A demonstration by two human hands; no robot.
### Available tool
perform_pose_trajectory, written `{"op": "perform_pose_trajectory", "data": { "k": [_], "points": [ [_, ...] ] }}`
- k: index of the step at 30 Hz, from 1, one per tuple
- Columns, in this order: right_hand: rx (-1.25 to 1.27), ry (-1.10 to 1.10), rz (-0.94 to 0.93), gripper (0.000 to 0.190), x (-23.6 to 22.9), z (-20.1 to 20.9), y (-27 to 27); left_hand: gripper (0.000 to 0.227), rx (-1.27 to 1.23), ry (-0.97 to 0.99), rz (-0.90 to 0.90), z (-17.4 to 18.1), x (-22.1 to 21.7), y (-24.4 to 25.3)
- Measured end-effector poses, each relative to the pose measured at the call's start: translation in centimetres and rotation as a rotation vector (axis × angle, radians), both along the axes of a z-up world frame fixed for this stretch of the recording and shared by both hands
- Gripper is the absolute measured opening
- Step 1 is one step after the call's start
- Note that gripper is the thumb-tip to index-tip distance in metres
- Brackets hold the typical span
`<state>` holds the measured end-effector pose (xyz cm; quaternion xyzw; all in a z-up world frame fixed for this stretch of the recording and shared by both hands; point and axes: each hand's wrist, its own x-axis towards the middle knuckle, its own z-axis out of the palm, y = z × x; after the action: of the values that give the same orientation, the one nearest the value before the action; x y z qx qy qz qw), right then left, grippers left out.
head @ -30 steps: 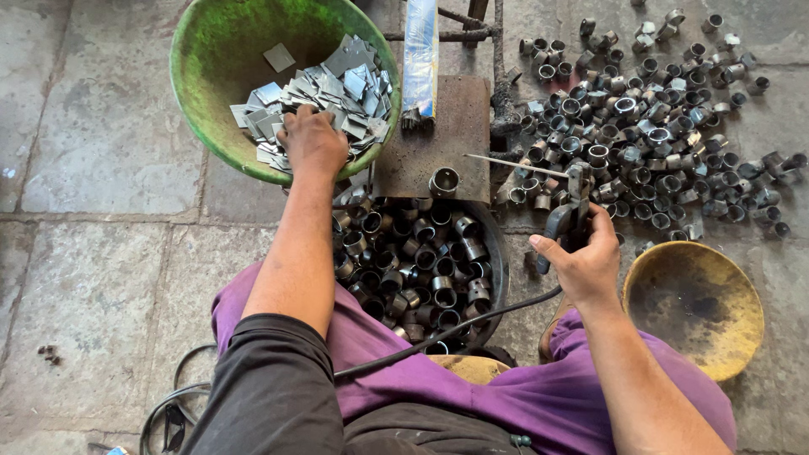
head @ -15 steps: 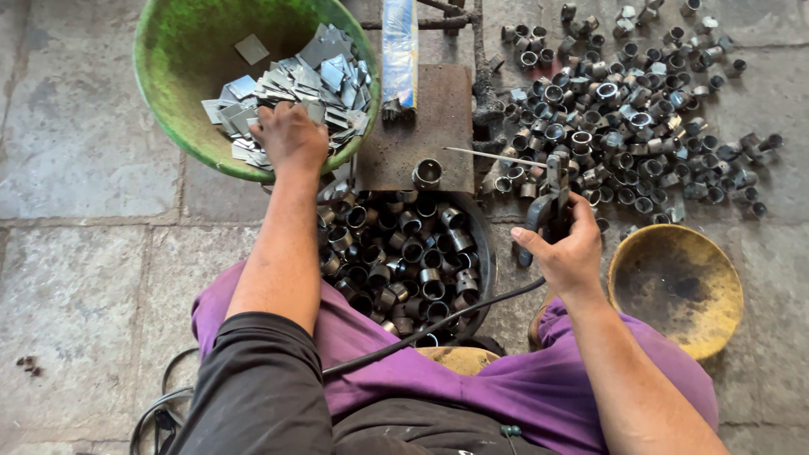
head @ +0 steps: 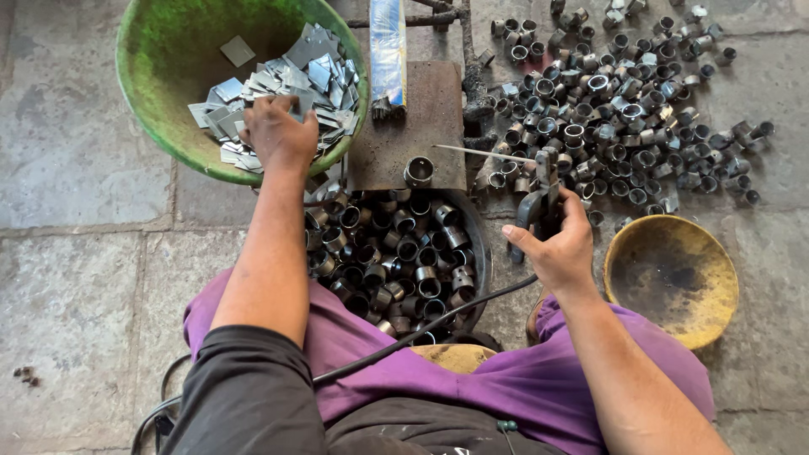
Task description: The person sits on the floor and repeatedly welds small square metal plates onto cylindrical metal pieces using a handheld welding tool. They pick up a cylinder, place a plate on top, weld it, and then drop the finished piece into a pile.
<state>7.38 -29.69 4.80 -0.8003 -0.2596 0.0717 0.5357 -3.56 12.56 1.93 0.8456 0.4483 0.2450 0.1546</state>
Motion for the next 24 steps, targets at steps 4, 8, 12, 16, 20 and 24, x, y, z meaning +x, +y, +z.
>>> {"op": "perform_pose_trajectory", "data": {
  "k": [4, 8, 12, 16, 20, 24],
  "points": [
    [0.132, 0.027, -0.024, 0.067, 0.2, 0.0, -0.1, 0.013, -0.213, -0.278, -0.463, -0.2, 1.8, -3.3],
    [0.223, 0.131, -0.032, 0.062, 0.8, 0.0, -0.2, 0.03, -0.06, 0.103, -0.632, -2.7, 2.8, -10.1],
    [0.215, 0.092, -0.007, 0.061, 0.7, 0.0, -0.3, 0.036, -0.032, 0.065, -0.684, -4.2, 2.6, -11.8],
    [0.111, 0.084, -0.04, 0.064, 0.3, 0.0, -0.8, 0.043, -0.048, 0.065, -0.669, -5.2, 2.9, -11.7],
    [0.141, 0.085, -0.007, 0.065, 0.3, 0.1, -0.8, 0.051, -0.022, 0.12, -0.654, -5.8, 3.0, -12.0],
    [0.129, 0.096, 0.01, 0.065, 0.0, 0.3, -0.8, 0.066, 0.033, 0.115, -0.621, -5.2, 2.8, -12.3]
  ]
}}
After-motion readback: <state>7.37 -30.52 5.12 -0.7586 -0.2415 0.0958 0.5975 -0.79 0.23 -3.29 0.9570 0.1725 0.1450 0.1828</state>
